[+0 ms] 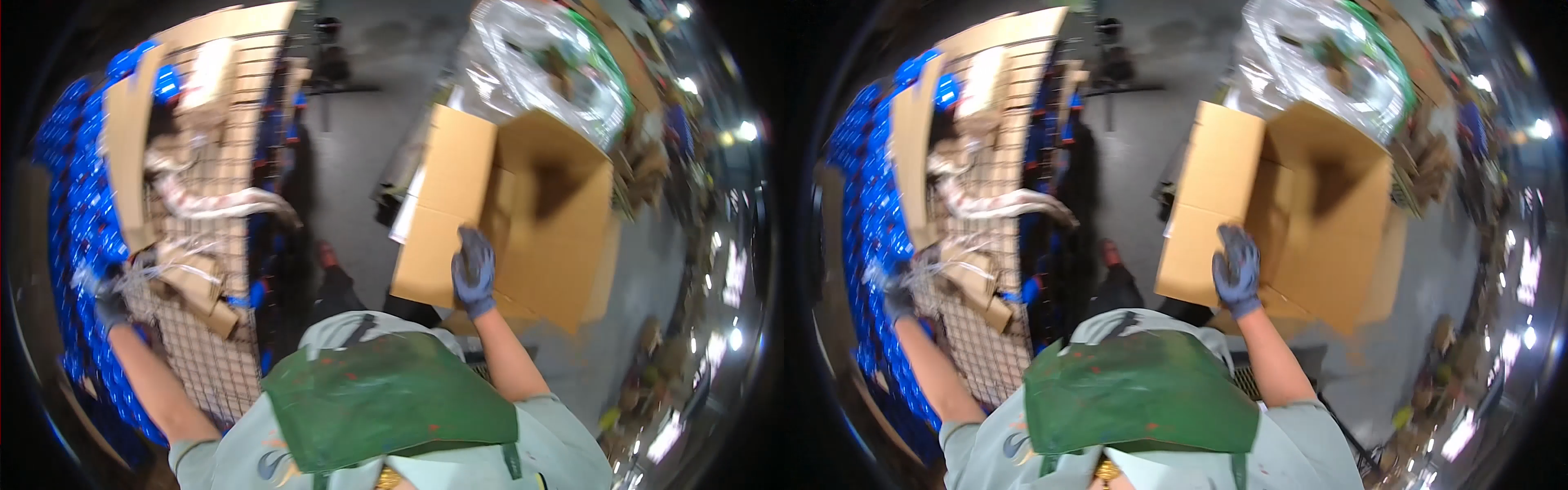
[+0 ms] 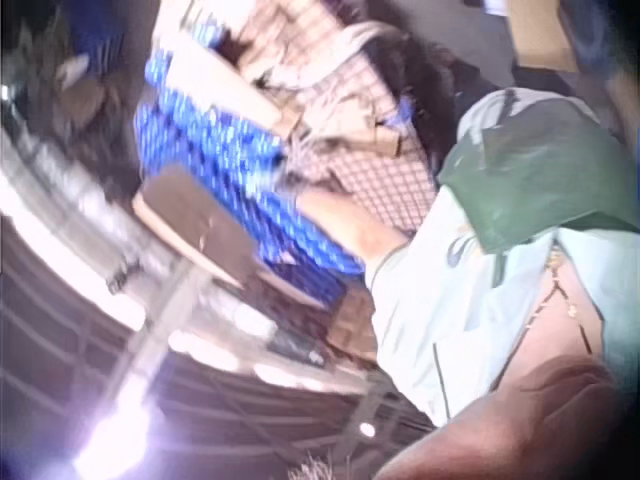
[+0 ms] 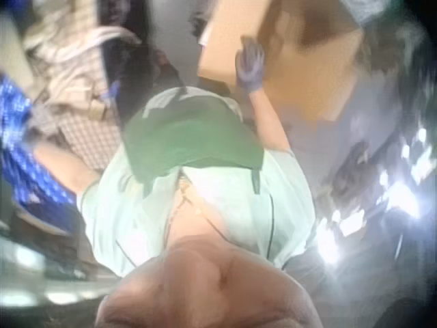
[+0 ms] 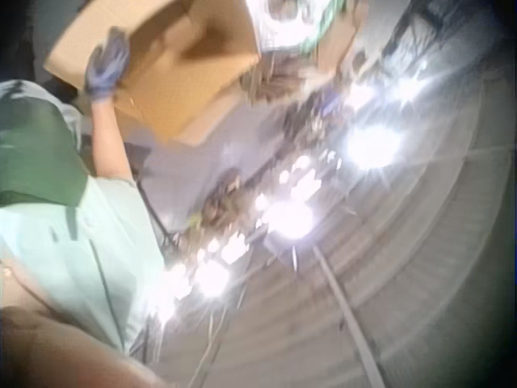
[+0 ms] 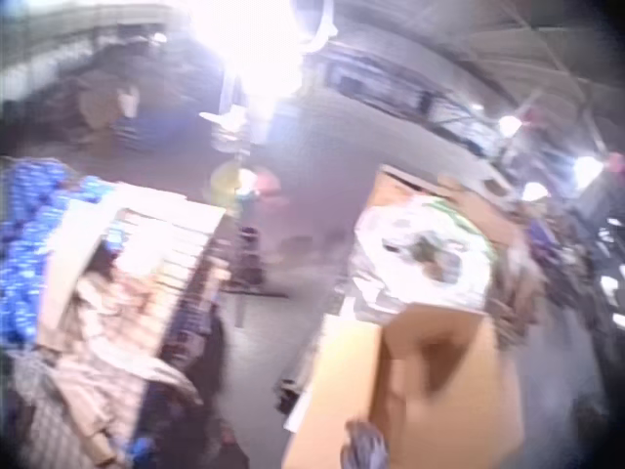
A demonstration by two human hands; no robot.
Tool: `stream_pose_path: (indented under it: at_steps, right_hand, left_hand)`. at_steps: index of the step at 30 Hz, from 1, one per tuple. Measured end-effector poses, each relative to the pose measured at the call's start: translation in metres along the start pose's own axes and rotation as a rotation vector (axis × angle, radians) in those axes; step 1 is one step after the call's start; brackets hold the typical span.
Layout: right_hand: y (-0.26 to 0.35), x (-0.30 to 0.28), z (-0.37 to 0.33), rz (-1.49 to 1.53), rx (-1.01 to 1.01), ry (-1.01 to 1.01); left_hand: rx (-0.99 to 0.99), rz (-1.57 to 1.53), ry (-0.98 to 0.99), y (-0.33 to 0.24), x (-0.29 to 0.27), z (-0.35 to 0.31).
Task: The person places blue plastic components into cardboard boxes, inserting cardboard dividers between items. The person closes the boxes and moves them onto a pallet.
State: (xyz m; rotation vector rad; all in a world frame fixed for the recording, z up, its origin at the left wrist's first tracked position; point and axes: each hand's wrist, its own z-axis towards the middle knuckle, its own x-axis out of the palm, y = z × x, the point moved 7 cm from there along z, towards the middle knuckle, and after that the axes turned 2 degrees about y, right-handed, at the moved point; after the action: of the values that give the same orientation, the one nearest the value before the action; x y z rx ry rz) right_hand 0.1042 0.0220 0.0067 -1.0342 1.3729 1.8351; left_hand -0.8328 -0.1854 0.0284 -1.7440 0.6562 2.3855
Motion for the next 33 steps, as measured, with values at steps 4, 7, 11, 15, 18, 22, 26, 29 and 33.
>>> stream_pose_path:
  at_steps: [4, 7, 11, 15, 18, 22, 26, 29, 33]
  right_hand:
    - [-0.188, 0.009, -0.044, 0.53, 0.626, -0.491]
    - [-0.285, 0.043, -0.074, 0.051, 1.013, 0.074]
    - [-0.373, 0.112, -0.124, 0.32, 1.252, 0.065]
    - [-0.372, 0.136, -0.123, 0.288, 1.329, 0.103]
    - [-0.383, 0.129, -0.127, 0.449, 1.26, 0.076]
    - [-0.359, 0.109, -0.104, 0.186, 1.137, 0.041]
    - [-0.353, 0.085, -0.103, -0.034, 1.221, 0.106]
    - [-0.395, 0.128, -0.12, 0.064, 1.277, 0.172]
    - [-0.343, 0.075, -0.102, 0.215, 1.238, 0.191]
  left_hand:
    - [0.106, 0.301, -0.171, 0.058, -0.061, 0.048]
    - [0.034, -0.145, -0.254, 0.056, -0.112, 0.023]
    - [0.042, -0.92, -0.233, -0.02, -0.161, -0.072]
    - [0.218, -1.321, -0.142, -0.134, -0.246, -0.198]
    - [0.492, -1.485, -0.018, -0.247, -0.306, -0.296]
    - [0.725, -1.901, 0.354, -0.398, -0.373, -0.461]
    - [0.739, -1.899, 0.681, -0.426, -0.41, -0.531]
    - [0.829, -1.858, 0.883, -0.417, -0.426, -0.549]
    - [0.696, -1.86, 0.917, -0.415, -0.403, -0.548]
